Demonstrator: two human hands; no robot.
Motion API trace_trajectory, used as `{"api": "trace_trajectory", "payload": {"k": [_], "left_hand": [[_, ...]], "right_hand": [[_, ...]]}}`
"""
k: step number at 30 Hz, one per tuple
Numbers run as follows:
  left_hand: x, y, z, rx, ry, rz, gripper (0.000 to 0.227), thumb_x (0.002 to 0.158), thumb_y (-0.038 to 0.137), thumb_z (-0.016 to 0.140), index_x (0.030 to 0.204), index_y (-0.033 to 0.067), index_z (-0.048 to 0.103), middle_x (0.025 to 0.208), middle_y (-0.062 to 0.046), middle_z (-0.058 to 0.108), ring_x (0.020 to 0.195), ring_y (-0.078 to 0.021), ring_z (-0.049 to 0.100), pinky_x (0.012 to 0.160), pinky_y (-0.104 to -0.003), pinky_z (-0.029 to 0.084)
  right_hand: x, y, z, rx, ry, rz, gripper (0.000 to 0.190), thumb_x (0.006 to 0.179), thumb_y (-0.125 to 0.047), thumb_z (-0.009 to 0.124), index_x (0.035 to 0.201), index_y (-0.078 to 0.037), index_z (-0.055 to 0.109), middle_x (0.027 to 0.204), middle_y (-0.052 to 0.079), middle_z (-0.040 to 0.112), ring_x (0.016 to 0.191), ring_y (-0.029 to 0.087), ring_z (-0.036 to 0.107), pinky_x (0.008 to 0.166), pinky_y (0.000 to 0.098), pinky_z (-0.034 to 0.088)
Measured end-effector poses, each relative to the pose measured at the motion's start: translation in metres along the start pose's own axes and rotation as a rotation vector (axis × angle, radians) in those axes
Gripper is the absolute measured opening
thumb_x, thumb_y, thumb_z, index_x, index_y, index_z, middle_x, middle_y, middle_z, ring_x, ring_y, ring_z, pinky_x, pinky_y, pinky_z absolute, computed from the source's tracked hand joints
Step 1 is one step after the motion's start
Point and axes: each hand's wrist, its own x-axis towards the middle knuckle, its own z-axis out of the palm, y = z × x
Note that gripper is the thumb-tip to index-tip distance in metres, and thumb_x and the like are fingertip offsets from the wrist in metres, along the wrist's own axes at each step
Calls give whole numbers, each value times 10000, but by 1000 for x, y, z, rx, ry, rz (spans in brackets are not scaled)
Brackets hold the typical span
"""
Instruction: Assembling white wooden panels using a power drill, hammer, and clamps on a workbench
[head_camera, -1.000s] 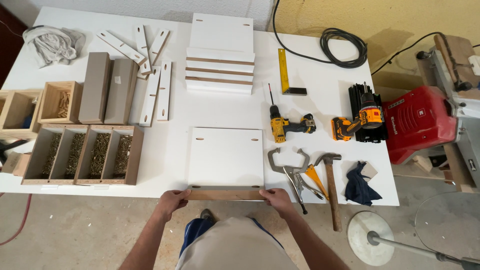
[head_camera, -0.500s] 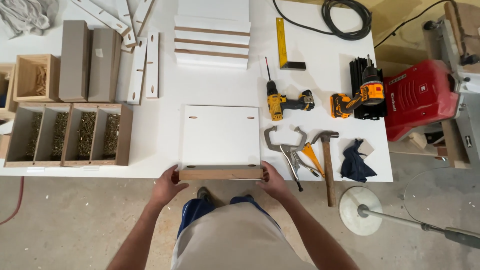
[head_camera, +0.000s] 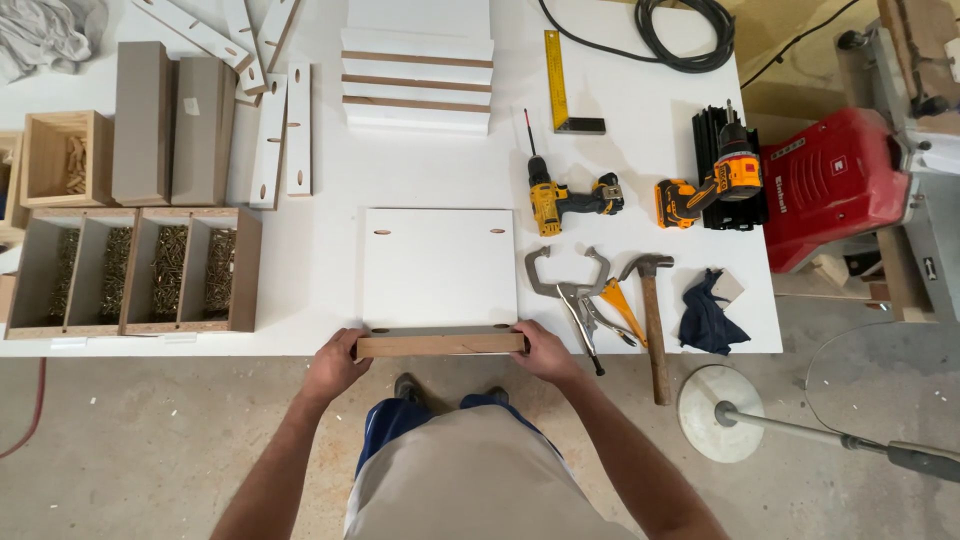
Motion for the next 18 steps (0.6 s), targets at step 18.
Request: {"api": "trace_trajectory", "payload": {"k": [18], "left_hand": [[23, 114, 7, 387, -53, 467, 789, 766, 506, 824, 1414, 162, 534, 1368, -74, 575, 1317, -289, 541, 1136, -456, 412]], "right_hand": [[0, 118, -31, -313, 224, 520, 795, 635, -472, 697, 1296, -62, 529, 1312, 173, 538, 1315, 425, 522, 1100, 562, 436]]}}
